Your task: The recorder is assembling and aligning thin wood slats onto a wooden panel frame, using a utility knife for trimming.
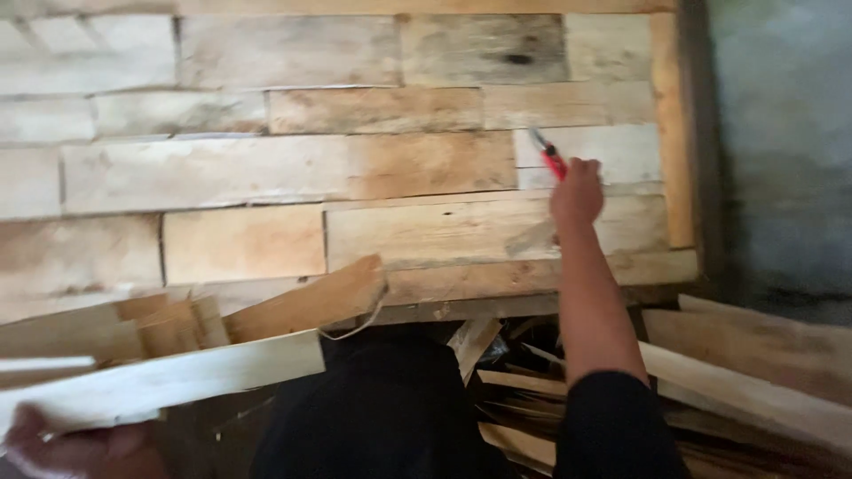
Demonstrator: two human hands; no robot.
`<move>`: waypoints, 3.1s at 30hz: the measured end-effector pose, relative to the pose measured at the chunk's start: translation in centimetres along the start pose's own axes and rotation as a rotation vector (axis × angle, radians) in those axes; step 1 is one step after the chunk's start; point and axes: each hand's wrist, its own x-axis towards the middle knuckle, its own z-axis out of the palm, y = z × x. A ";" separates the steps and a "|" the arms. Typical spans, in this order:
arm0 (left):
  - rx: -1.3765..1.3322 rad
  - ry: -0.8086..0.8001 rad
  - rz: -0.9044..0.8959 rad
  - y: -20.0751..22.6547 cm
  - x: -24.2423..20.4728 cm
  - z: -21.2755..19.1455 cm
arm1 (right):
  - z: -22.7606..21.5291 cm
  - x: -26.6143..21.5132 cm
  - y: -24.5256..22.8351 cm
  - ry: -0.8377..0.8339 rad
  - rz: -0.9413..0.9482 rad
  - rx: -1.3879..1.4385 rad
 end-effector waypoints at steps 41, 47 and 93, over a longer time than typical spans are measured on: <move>-0.360 0.504 0.143 11.4 3.7 -23.8 | 17.2 -46.4 -42.4 -1.573 -0.103 0.506; -0.359 0.593 0.107 11.6 2.5 -28.1 | 22.3 -48.2 -53.4 -1.565 0.107 0.972; -0.274 0.396 0.006 12.5 9.5 -17.4 | -5.0 -30.0 -60.1 -1.061 -0.558 1.007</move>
